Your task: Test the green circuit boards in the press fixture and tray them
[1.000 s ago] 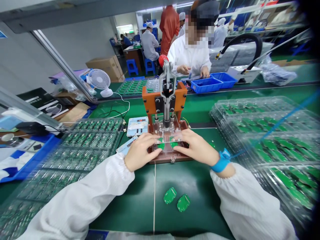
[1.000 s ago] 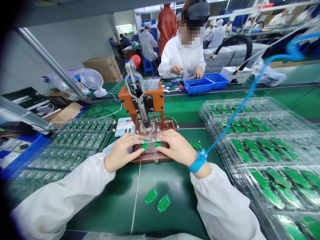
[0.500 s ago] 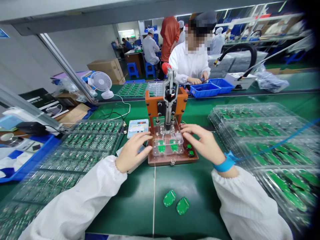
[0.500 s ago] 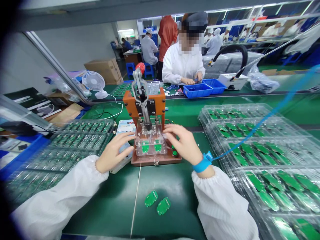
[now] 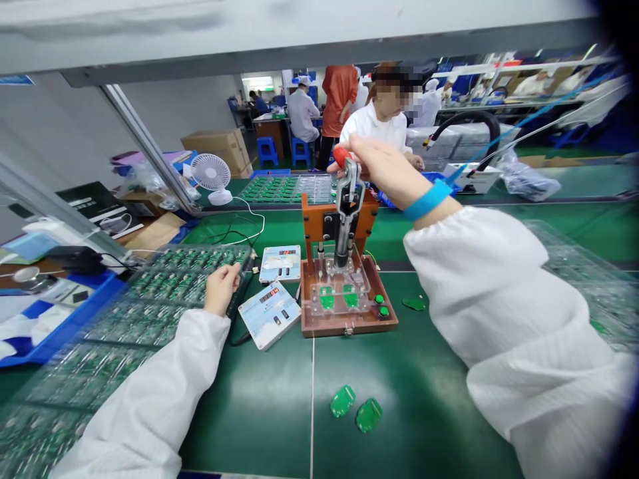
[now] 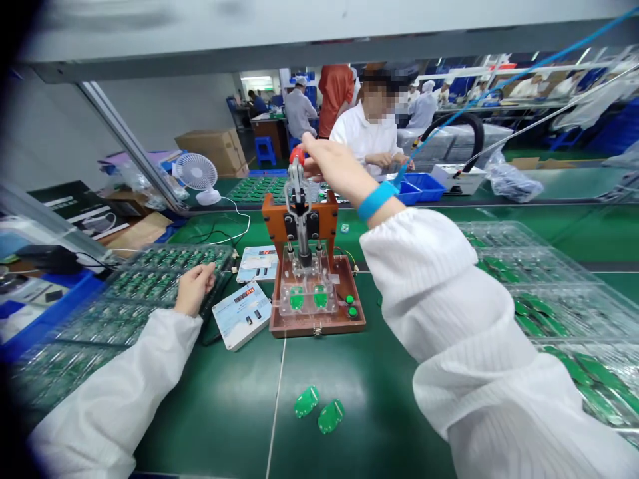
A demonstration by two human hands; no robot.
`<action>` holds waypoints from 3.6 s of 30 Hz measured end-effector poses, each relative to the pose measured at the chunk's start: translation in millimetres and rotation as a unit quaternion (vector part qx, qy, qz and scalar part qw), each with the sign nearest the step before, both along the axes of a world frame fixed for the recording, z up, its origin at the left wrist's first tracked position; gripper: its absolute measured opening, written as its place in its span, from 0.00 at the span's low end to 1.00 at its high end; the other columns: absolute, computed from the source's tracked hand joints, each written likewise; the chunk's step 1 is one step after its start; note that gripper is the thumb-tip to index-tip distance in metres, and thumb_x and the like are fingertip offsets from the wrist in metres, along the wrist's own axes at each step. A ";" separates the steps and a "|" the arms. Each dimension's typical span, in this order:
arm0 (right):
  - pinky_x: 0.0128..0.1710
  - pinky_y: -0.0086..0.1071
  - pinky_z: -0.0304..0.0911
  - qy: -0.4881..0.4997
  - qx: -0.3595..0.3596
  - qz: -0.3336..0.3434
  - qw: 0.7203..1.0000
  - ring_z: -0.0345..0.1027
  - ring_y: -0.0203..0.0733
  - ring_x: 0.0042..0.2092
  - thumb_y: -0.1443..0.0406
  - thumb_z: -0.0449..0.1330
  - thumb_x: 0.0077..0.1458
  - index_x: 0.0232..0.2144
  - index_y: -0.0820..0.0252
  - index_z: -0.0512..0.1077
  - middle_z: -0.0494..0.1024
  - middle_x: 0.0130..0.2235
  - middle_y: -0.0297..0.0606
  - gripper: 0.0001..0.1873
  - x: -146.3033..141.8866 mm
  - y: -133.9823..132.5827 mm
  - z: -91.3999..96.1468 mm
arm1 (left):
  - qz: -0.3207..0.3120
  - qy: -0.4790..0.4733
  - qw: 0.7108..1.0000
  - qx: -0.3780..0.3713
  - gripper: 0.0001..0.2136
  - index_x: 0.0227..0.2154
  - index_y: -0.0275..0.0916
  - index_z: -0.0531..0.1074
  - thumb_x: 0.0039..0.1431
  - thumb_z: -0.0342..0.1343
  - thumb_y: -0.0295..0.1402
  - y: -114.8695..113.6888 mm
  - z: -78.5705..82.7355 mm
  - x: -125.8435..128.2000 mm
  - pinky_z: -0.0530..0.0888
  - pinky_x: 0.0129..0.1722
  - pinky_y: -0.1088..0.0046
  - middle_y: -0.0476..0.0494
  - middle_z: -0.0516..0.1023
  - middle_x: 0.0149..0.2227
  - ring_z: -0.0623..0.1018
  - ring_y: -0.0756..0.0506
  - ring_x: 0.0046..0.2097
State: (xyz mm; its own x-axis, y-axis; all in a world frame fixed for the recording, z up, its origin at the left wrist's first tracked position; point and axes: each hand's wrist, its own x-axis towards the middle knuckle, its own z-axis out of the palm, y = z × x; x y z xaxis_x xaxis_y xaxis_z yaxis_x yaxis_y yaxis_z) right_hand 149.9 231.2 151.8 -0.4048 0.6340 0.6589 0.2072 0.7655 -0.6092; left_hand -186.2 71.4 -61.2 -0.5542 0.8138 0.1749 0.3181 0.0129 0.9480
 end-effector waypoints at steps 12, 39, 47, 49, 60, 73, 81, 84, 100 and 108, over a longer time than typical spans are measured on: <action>0.56 0.39 0.74 0.050 0.179 -0.012 0.983 0.75 0.38 0.51 0.67 0.52 0.71 0.60 0.53 0.68 0.79 0.51 0.33 0.18 20.7 -161.1 0.4 | -0.025 0.027 0.999 -0.005 0.19 0.17 0.39 0.63 0.57 0.59 0.43 0.5 -7.1 -1.9 0.59 0.21 0.76 0.53 0.64 0.16 0.61 0.53 0.19; 0.69 0.51 0.61 0.169 0.195 0.034 0.966 0.63 0.49 0.66 0.83 0.60 0.54 0.64 0.52 0.66 0.73 0.61 0.34 0.39 6.1 -163.6 -115.9 | -0.084 0.178 0.980 -0.010 0.14 0.34 0.40 0.77 0.58 0.58 0.47 -6.4 1.2 14.4 0.74 0.42 0.65 0.42 0.81 0.37 0.78 0.41 0.40; 0.72 0.54 0.55 0.166 0.173 0.051 0.969 0.63 0.50 0.66 0.83 0.59 0.53 0.65 0.53 0.65 0.73 0.61 0.35 0.40 7.5 -165.8 -117.9 | -0.341 0.438 0.819 -0.146 0.45 0.70 0.38 0.57 0.55 0.62 0.58 -4.2 19.3 41.4 0.48 0.71 0.44 0.34 0.43 0.75 0.40 0.28 0.74; 0.72 0.55 0.54 0.162 0.177 0.052 0.969 0.63 0.50 0.66 0.83 0.59 0.53 0.65 0.53 0.65 0.73 0.61 0.35 0.40 8.0 -164.5 -117.5 | -0.361 0.465 0.786 -0.189 0.49 0.71 0.39 0.53 0.54 0.62 0.61 -0.6 20.3 43.3 0.46 0.71 0.43 0.35 0.38 0.75 0.36 0.27 0.74; 0.71 0.56 0.55 0.161 0.190 0.055 0.967 0.64 0.52 0.65 0.83 0.60 0.53 0.66 0.55 0.64 0.73 0.60 0.39 0.41 7.6 -163.1 -118.2 | -0.385 0.517 0.731 -0.224 0.51 0.72 0.42 0.49 0.53 0.57 0.66 8.4 21.3 40.1 0.47 0.70 0.42 0.36 0.38 0.75 0.37 0.26 0.74; 0.68 0.56 0.60 0.163 0.181 0.043 0.969 0.61 0.53 0.67 0.82 0.60 0.54 0.65 0.53 0.64 0.73 0.60 0.39 0.40 6.1 -165.6 -118.1 | -0.372 0.529 0.734 -0.209 0.53 0.71 0.39 0.53 0.50 0.58 0.67 9.2 26.7 41.3 0.47 0.70 0.45 0.35 0.38 0.75 0.38 0.26 0.74; 0.67 0.66 0.57 0.147 0.179 0.020 0.973 0.65 0.55 0.63 0.79 0.59 0.56 0.65 0.49 0.64 0.75 0.57 0.39 0.38 6.9 -167.9 -116.2 | -0.384 0.499 0.739 -0.239 0.54 0.71 0.37 0.52 0.48 0.61 0.65 8.1 32.4 21.8 0.46 0.70 0.44 0.31 0.39 0.75 0.38 0.24 0.74; 0.67 0.65 0.58 0.151 0.176 0.022 0.973 0.65 0.55 0.64 0.80 0.59 0.56 0.65 0.50 0.65 0.75 0.57 0.40 0.37 6.8 -168.3 -116.7 | -0.388 0.494 0.729 -0.270 0.57 0.72 0.37 0.48 0.47 0.61 0.66 6.1 31.7 21.3 0.46 0.70 0.44 0.31 0.36 0.75 0.38 0.24 0.74; 0.66 0.64 0.61 0.157 0.170 0.019 0.973 0.62 0.56 0.66 0.79 0.59 0.57 0.64 0.49 0.65 0.74 0.58 0.39 0.37 5.7 -168.8 -119.7 | -0.406 0.489 0.711 -0.302 0.61 0.73 0.36 0.45 0.43 0.64 0.66 6.4 37.6 28.5 0.46 0.68 0.38 0.27 0.32 0.74 0.34 0.21 0.73; 0.64 0.63 0.64 0.145 0.171 0.013 0.975 0.61 0.57 0.67 0.78 0.59 0.58 0.64 0.50 0.65 0.74 0.58 0.41 0.35 6.6 -169.8 -119.1 | -0.400 0.485 0.733 -0.261 0.60 0.71 0.38 0.54 0.38 0.66 0.67 8.1 33.3 27.1 0.45 0.69 0.38 0.29 0.34 0.74 0.35 0.20 0.73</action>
State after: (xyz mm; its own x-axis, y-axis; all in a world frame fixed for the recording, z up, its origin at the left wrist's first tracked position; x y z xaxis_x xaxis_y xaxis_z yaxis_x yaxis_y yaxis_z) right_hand 156.5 61.4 32.7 -0.1832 0.3501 0.9186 0.0419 0.9364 -0.3485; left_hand -159.1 79.6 -27.9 0.3148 0.9069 -0.2800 0.9427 -0.2643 0.2035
